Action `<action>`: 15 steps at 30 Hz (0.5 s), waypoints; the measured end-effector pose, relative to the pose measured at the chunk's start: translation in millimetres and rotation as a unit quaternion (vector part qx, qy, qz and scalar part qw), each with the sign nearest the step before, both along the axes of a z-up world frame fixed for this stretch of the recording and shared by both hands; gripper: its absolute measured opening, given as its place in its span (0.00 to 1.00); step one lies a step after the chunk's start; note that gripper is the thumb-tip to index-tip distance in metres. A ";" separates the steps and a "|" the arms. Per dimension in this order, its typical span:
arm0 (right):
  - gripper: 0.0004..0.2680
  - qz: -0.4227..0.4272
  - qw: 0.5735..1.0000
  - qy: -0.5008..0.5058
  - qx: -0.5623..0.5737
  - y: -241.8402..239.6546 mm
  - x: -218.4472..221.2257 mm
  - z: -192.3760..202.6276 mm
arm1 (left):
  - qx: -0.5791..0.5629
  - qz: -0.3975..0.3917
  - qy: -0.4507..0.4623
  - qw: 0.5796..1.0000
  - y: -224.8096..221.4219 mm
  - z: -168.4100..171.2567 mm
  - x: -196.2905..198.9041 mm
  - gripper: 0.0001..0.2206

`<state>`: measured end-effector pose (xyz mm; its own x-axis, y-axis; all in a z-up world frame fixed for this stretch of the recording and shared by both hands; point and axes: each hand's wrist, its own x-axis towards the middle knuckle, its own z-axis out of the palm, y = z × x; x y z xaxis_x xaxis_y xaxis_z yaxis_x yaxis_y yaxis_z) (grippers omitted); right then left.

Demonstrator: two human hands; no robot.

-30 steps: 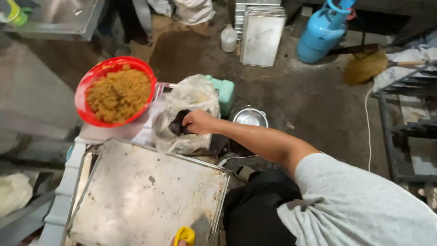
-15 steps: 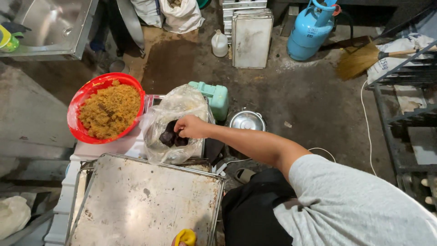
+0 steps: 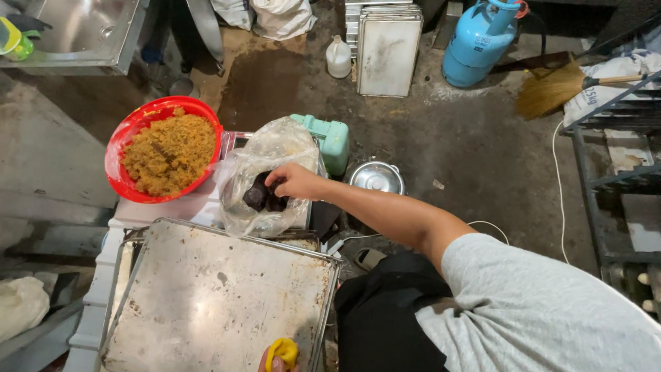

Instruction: Manually filling and rolling yellow dough into cylindrical shapes on baking sheets.

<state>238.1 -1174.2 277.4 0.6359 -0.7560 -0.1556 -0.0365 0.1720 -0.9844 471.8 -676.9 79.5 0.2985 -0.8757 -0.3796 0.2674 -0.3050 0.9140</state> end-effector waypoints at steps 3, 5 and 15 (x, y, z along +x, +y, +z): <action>0.13 -0.023 0.999 -0.015 -0.045 -1.7 2.7 -8.3 | -0.045 0.090 -0.007 0.995 -5.8 31.5 -34.3 0.22; 0.12 -0.027 0.999 -0.011 -0.029 -1.9 4.1 -9.8 | -0.033 0.102 0.019 0.994 1.3 22.3 -31.4 0.20; 0.13 -0.028 0.999 0.005 0.039 -1.1 2.6 13.4 | -0.085 0.355 0.058 0.929 -44.0 146.0 -124.4 0.16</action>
<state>240.7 -1175.3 290.8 0.5907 -0.7759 -0.2217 -0.0344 0.2503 -0.9676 347.4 -720.9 225.5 0.7893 -0.5244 -0.3194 0.4459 0.1318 0.8854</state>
